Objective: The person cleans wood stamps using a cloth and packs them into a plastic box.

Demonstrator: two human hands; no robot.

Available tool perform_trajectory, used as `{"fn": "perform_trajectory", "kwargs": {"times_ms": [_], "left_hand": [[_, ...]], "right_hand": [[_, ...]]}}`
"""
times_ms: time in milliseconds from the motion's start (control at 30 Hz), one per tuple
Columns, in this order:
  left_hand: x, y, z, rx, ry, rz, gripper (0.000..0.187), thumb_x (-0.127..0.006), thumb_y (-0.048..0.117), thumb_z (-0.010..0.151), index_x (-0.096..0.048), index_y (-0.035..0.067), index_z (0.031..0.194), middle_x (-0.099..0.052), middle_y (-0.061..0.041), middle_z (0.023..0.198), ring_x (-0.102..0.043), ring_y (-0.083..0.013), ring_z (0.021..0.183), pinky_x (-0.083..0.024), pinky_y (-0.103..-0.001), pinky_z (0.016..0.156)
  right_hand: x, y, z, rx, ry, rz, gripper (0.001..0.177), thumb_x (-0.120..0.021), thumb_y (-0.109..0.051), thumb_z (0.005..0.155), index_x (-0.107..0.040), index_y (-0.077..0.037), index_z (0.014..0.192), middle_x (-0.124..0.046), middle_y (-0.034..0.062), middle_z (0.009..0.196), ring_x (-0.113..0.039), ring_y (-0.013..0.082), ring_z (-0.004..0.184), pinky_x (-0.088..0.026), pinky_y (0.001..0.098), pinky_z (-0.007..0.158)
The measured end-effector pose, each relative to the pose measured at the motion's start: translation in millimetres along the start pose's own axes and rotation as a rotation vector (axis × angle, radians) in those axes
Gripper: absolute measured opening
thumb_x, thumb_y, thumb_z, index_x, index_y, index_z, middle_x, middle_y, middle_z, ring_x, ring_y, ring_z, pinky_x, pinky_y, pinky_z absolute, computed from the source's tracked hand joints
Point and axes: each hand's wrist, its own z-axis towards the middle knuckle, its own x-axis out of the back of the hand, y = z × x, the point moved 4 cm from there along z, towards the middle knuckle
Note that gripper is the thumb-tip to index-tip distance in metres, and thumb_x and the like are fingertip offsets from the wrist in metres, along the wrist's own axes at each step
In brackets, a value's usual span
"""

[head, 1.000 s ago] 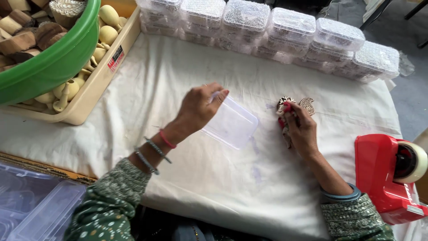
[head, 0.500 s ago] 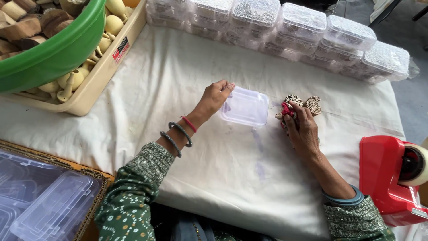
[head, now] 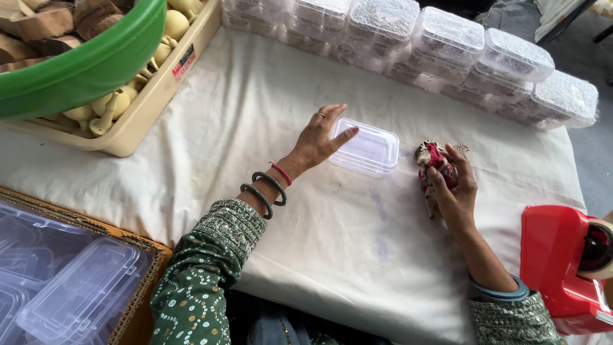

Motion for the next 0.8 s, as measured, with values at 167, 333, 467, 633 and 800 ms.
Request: {"fn": "perform_trajectory", "kwargs": {"times_ms": [167,333,467,633,800], "left_hand": [[5.0,8.8,-16.6,-0.171,0.048,0.035,0.095,-0.046,0.079,0.093,-0.041,0.005,0.153,-0.041,-0.019,0.153,-0.041,-0.0347,0.145,-0.041,-0.049,0.117],[6.6,60.5,-39.1,-0.436,0.138,0.222,0.079,-0.057,0.068,0.101,-0.046,0.009,0.152,-0.042,-0.015,0.156,-0.041,-0.0315,0.150,-0.038,-0.052,0.125],[-3.1,85.9,-51.8,-0.539,0.082,0.268,0.078,-0.063,0.064,0.094,-0.049,0.010,0.149,-0.046,-0.015,0.153,-0.043,-0.0314,0.146,-0.030,-0.060,0.123],[-7.0,107.0,-43.4,-0.490,0.090,0.096,0.088,-0.065,0.069,0.090,-0.049,0.004,0.147,-0.050,-0.018,0.150,-0.042,-0.0344,0.146,-0.030,-0.059,0.123],[-11.2,118.8,-30.5,-0.350,0.093,0.043,0.081,-0.081,0.059,0.076,-0.060,0.000,0.127,-0.061,-0.019,0.132,-0.052,-0.0359,0.134,-0.036,-0.057,0.115]], "right_hand": [[-7.9,-27.5,0.7,0.121,-0.120,-0.166,0.080,-0.078,-0.014,0.086,-0.042,-0.009,0.157,-0.055,0.0167,0.145,-0.056,0.0270,0.131,-0.047,0.0351,0.110],[-2.6,-21.3,-1.1,0.132,-0.125,-0.360,0.083,-0.075,-0.004,0.074,-0.050,-0.008,0.153,-0.066,0.0158,0.131,-0.065,0.0231,0.120,-0.054,0.0335,0.100],[24.5,-15.1,3.2,0.035,0.034,-0.438,0.045,-0.071,-0.004,0.089,-0.069,-0.007,0.134,-0.071,0.0147,0.112,-0.069,0.0192,0.101,-0.057,0.0324,0.087],[26.5,-43.0,17.3,0.282,0.022,-0.563,0.025,-0.066,-0.005,0.104,-0.072,-0.003,0.128,-0.073,0.0144,0.120,-0.063,0.0186,0.110,-0.052,0.0305,0.093],[10.3,-2.0,35.2,-0.116,-0.101,0.309,0.026,-0.054,-0.017,0.113,-0.069,0.002,0.125,-0.070,-0.0017,0.103,-0.061,0.0050,0.093,-0.052,0.0219,0.083]]}}
